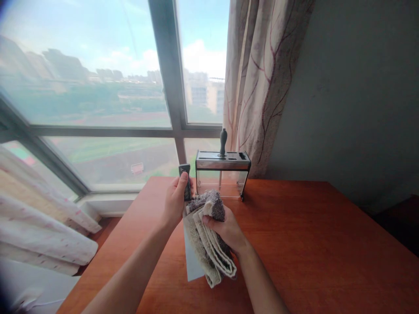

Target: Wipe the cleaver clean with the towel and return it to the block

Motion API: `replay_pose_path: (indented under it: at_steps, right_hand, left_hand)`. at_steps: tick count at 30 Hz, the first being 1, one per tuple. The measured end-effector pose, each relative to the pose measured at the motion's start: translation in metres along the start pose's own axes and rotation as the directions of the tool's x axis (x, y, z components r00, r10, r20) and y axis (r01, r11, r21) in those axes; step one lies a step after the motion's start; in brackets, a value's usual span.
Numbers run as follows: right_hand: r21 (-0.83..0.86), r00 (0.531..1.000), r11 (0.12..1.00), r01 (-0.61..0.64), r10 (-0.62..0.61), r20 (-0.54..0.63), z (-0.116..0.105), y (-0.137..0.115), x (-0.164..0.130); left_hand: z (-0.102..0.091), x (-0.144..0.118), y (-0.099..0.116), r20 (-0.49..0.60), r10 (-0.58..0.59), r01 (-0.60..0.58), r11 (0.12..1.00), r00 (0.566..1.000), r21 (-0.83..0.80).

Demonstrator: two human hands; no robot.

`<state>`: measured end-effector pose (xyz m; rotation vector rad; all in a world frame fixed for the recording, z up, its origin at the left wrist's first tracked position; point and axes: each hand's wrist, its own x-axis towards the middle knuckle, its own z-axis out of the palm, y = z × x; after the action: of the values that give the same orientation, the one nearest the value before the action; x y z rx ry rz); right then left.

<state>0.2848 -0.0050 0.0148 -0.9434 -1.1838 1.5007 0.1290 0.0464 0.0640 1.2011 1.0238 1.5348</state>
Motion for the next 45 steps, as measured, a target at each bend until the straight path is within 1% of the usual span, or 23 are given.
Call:
replay_pose_path:
  at_steps: [5,7,9,11,14,16,19,21,23,28,30,32,35,39,45]
  right_hand:
    - [0.020,1.000,1.000,0.004,-0.004,0.015,0.004,0.004,-0.001]
    - [0.014,1.000,1.000,0.000,-0.001,0.031,0.005,0.005,-0.001]
    - [0.003,0.997,1.000,-0.005,0.005,0.073,0.005,0.006,-0.001]
    - [-0.005,0.988,1.000,-0.028,0.029,0.149,0.003,0.005,-0.001]
    - [-0.005,0.965,0.995,-0.101,0.099,0.244,-0.002,0.003,-0.002]
    - [-0.010,0.957,0.992,-0.129,0.127,0.259,-0.004,0.001,-0.003]
    - [-0.014,0.963,0.995,-0.094,0.094,0.253,-0.005,-0.003,-0.003]
    - [-0.002,0.971,0.998,-0.057,0.056,0.234,-0.006,-0.005,-0.003]
    - [0.011,0.977,0.999,-0.036,0.033,0.210,-0.006,-0.007,-0.002]
    - [0.036,0.990,0.999,0.002,-0.007,0.139,-0.009,-0.005,-0.001]
    - [0.050,0.994,0.999,0.007,-0.013,0.105,-0.010,-0.004,-0.001]
    - [0.055,0.996,0.998,0.000,-0.005,0.085,-0.011,-0.005,-0.002]
    - [0.052,0.995,0.999,-0.013,0.008,0.096,-0.009,-0.006,-0.002]
    - [0.062,0.991,0.998,-0.020,0.011,0.136,-0.004,-0.005,-0.002]
    - [0.003,0.975,0.998,-0.061,0.059,0.213,-0.003,0.000,-0.002]
  left_hand:
    - [-0.004,0.001,0.004,-0.029,0.056,-0.054,0.996,0.998,0.078]
    - [-0.008,0.002,0.006,-0.032,0.064,-0.062,0.996,0.997,0.063]
    - [-0.011,0.004,0.009,-0.050,0.072,-0.070,0.997,0.996,0.042]
    - [-0.016,0.007,0.011,-0.099,0.081,-0.078,0.996,0.992,0.030]
    - [-0.021,0.010,0.013,-0.197,0.085,-0.087,0.996,0.977,-0.001]
    - [-0.022,0.011,0.012,-0.231,0.076,-0.086,0.996,0.970,-0.030]
    - [-0.018,0.009,0.009,-0.248,0.058,-0.076,0.995,0.967,-0.064]
    - [-0.013,0.006,0.007,-0.245,0.048,-0.067,0.995,0.968,-0.071]
    - [-0.007,0.001,0.004,-0.218,0.040,-0.055,0.996,0.975,-0.063]
    - [0.007,-0.009,-0.003,-0.092,0.040,-0.037,0.999,0.995,0.035]
    - [0.012,-0.012,-0.005,-0.040,0.044,-0.042,0.998,0.998,0.047]
    - [0.014,-0.013,-0.006,-0.014,0.049,-0.048,0.998,0.999,0.050]
    - [0.012,-0.011,-0.004,-0.012,0.043,-0.042,0.997,0.999,0.061]
    - [0.003,-0.005,-0.001,-0.025,0.039,-0.037,0.997,0.999,0.070]
    - [-0.011,0.006,0.007,-0.142,0.049,-0.053,0.998,0.989,-0.022]
